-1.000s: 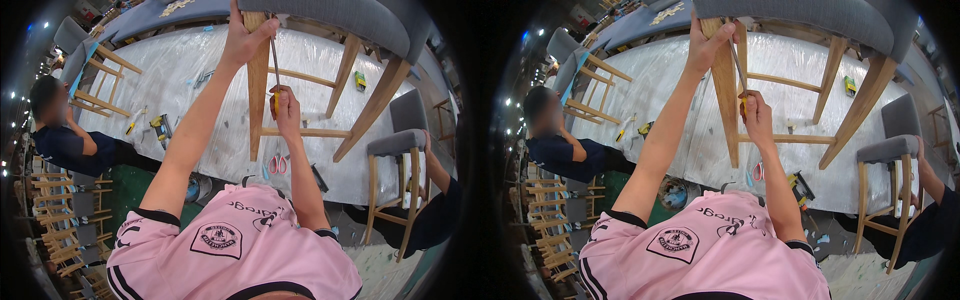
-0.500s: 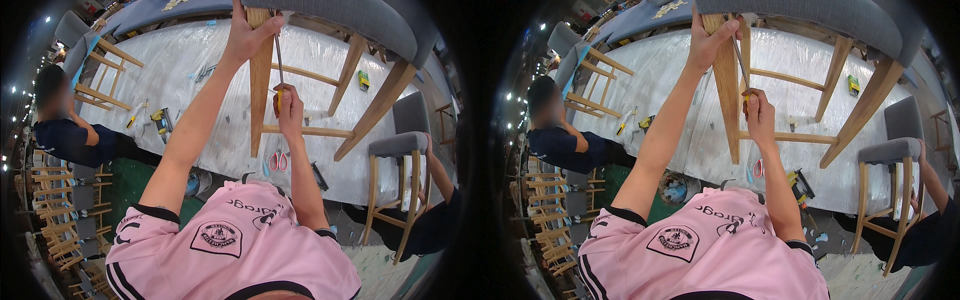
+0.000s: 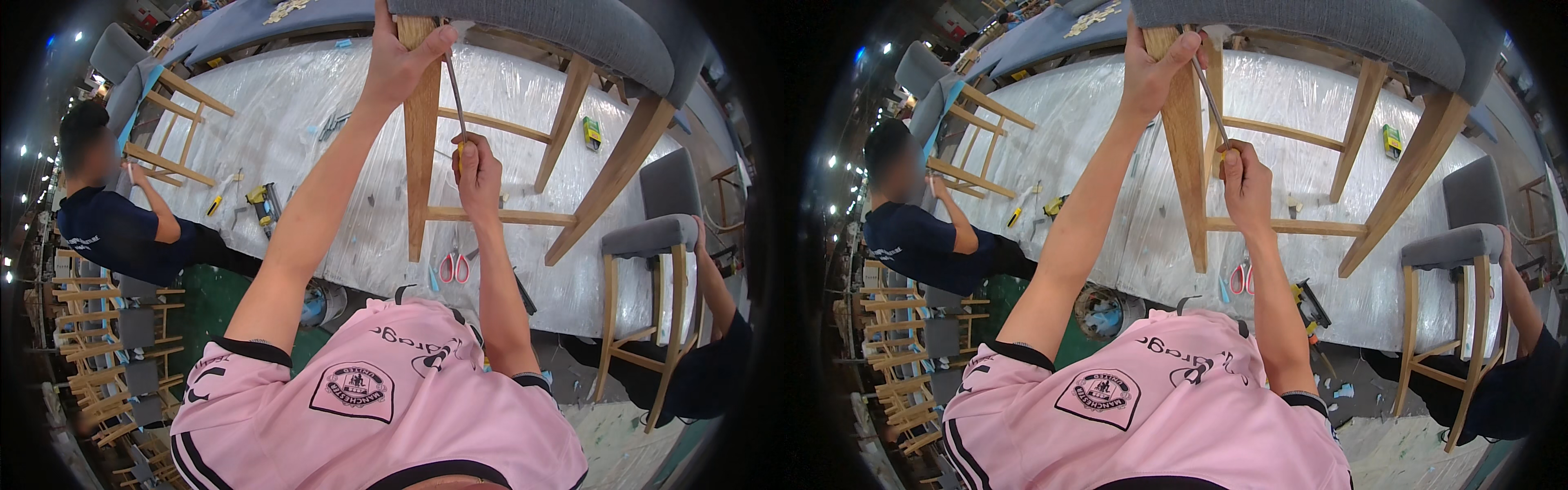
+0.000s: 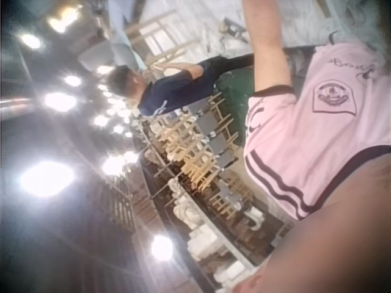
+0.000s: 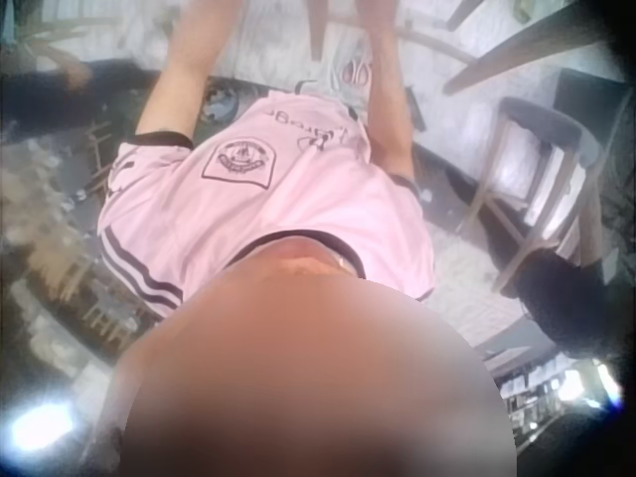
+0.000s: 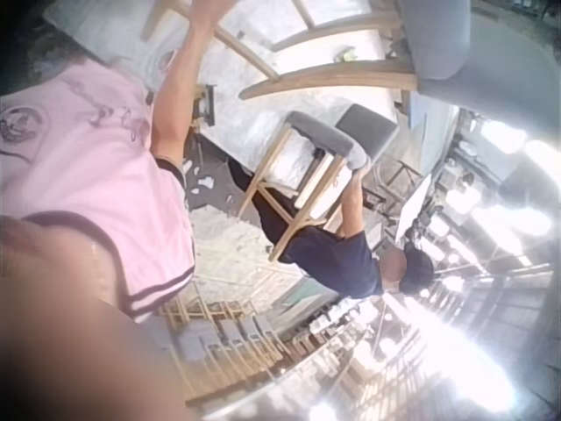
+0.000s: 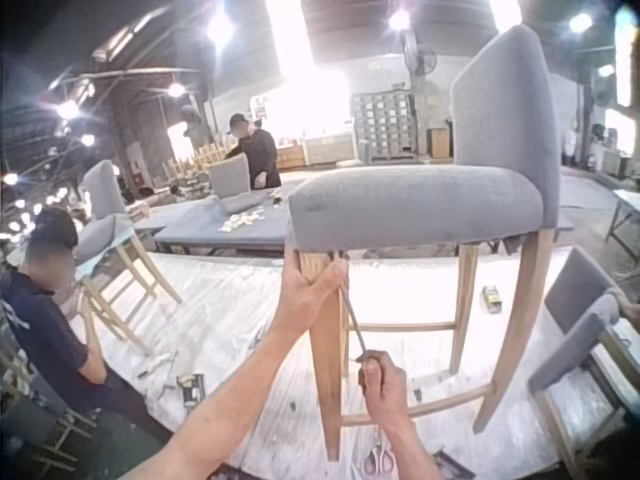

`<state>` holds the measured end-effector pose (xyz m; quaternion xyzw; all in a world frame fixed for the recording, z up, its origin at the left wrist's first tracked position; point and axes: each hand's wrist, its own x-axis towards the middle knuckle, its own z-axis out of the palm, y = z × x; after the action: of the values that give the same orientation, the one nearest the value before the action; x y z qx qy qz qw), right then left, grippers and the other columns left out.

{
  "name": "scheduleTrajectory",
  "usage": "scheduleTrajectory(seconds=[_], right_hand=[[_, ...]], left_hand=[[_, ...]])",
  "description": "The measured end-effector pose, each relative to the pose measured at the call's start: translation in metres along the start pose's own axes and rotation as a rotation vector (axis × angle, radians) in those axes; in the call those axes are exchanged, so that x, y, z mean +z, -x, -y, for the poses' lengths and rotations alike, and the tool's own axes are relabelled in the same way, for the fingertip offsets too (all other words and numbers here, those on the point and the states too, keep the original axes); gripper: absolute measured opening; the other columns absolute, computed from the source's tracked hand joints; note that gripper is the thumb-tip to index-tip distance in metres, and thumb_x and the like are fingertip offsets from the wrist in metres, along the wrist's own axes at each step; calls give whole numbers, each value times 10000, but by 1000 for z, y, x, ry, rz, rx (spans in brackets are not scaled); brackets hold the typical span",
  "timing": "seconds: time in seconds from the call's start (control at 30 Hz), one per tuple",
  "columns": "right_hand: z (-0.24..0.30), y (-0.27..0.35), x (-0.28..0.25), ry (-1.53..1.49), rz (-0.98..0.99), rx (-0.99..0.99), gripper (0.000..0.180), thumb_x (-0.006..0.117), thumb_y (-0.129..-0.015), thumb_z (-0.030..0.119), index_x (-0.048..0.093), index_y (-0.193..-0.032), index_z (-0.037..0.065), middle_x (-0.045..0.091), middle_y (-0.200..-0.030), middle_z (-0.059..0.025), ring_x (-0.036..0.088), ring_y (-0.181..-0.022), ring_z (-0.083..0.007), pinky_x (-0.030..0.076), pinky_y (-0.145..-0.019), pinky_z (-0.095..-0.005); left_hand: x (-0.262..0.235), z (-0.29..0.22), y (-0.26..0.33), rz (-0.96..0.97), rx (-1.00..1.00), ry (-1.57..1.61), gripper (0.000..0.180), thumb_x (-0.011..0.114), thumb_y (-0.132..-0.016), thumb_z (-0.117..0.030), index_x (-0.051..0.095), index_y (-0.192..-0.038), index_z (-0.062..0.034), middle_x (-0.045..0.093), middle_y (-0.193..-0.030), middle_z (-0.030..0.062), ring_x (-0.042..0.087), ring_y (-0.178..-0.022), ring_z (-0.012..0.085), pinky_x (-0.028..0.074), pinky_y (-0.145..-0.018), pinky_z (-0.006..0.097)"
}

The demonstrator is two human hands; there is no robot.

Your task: The person upholsters a wooden chair by stretching and securing gray fabric over the seat. They use scissors to trim excess fabric, a staple gun to attach the fabric to the underside of the seat, and a screwdriver to adjust components. The process involves repeated folding, pulling, and stapling to achieve a tight fit.

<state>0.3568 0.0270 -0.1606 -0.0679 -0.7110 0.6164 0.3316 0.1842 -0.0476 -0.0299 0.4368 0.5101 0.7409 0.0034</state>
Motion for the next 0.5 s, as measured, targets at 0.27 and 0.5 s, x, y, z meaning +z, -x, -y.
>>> scheduleTrajectory(seconds=[0.27, 0.5], right_hand=[[10, 5, -1, -27, 3, 38, 407, 456, -1118, 404, 618, -1118, 30, 525, -680, 20, 410, -555, -27, 339, -498, -220], [13, 23, 1, 20, -17, 94, 408, 457, -1118, 406, 623, -1109, 34, 509, -670, 27, 412, -557, -28, 327, -502, -216]], left_hand=[[8, -3, -2, -94, 21, -35, 656, 791, -932, -230, 411, -1425, -24, 605, -1214, 76, 606, -1073, 147, 524, -930, 309], [2, -8, -7, 9, -68, 28, 748, 658, -1001, -471, 267, -1540, -130, 650, -1075, 164, 696, -812, 224, 597, -656, 369]])
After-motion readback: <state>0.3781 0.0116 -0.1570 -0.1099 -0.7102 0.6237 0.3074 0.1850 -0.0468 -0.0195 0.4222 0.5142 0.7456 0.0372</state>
